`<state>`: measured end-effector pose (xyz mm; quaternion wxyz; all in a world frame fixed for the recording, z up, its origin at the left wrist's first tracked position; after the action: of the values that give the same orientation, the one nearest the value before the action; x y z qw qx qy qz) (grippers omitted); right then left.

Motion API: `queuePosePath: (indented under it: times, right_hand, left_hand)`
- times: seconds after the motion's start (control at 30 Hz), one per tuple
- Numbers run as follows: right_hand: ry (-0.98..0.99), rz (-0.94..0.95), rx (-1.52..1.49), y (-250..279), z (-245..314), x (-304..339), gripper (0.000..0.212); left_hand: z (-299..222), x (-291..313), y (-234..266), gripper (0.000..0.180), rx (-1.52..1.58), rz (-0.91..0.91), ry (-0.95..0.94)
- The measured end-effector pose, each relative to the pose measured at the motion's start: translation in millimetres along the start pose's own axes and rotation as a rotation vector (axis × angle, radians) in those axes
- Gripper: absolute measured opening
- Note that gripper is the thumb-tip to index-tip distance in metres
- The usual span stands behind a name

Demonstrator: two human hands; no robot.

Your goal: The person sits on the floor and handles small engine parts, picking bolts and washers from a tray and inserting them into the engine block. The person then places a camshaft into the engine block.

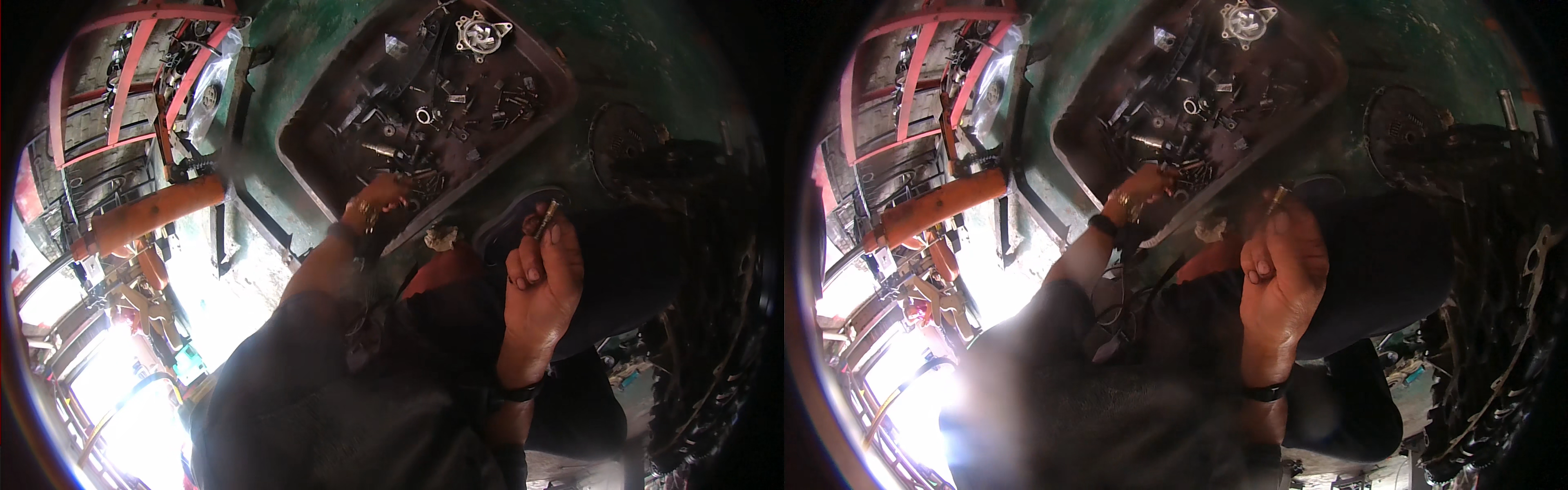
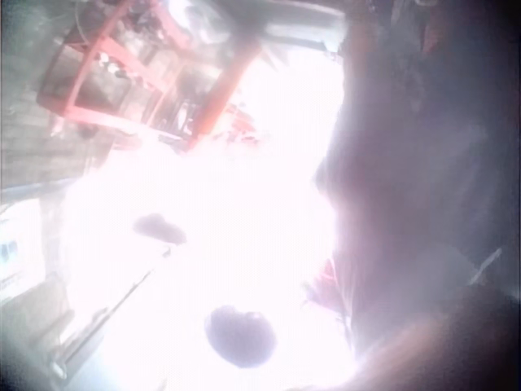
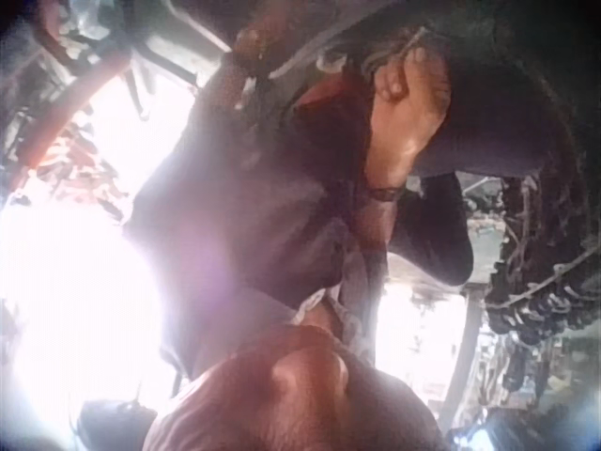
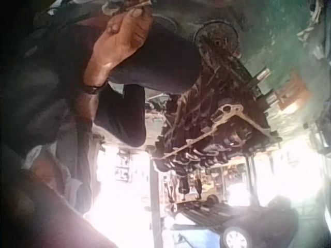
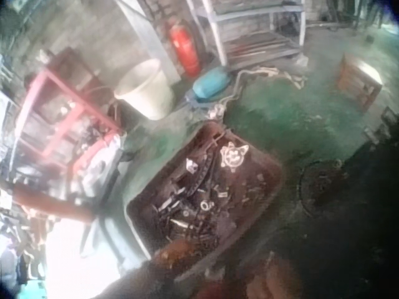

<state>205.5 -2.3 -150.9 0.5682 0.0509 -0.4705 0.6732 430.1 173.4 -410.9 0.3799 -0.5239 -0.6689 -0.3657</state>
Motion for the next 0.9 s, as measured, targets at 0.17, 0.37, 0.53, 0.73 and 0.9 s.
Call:
queuePosePath:
  times: [0.17,0.37,0.53,0.73,0.9]
  right_hand:
    - [0.007,0.02,0.033,-5,-3,-1,0.021]
    - [0.035,0.038,0.073,-8,-4,-2,0.02]
    - [0.06,0.024,0.071,-7,-4,-2,0.021]
    - [0.049,0.029,0.068,-8,-3,-1,0.02]
    - [0.041,0.004,0.067,-8,-3,-2,0.019]
  left_hand:
    - [29,16,-28,0.037,-0.185,-0.137,-0.175]
    - [12,-11,-43,0.038,-0.34,-0.207,-0.385]
    - [4,-18,-50,0.041,-0.429,-0.148,-0.423]
    - [11,-17,-54,0.044,-0.571,-0.133,-0.336]
    - [20,-20,-51,0.044,-0.537,-0.171,-0.377]
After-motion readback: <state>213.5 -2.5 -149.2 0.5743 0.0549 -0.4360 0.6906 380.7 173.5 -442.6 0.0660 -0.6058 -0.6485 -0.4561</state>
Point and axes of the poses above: each hand's wrist, its own x-axis away from the middle knuckle, its own y-axis out of the back of the hand, z = x × y, the point moved 5 cm from there along -x, towards the middle knuckle, and after that the axes turned 1 degree about -y, right-handed, at the moved point
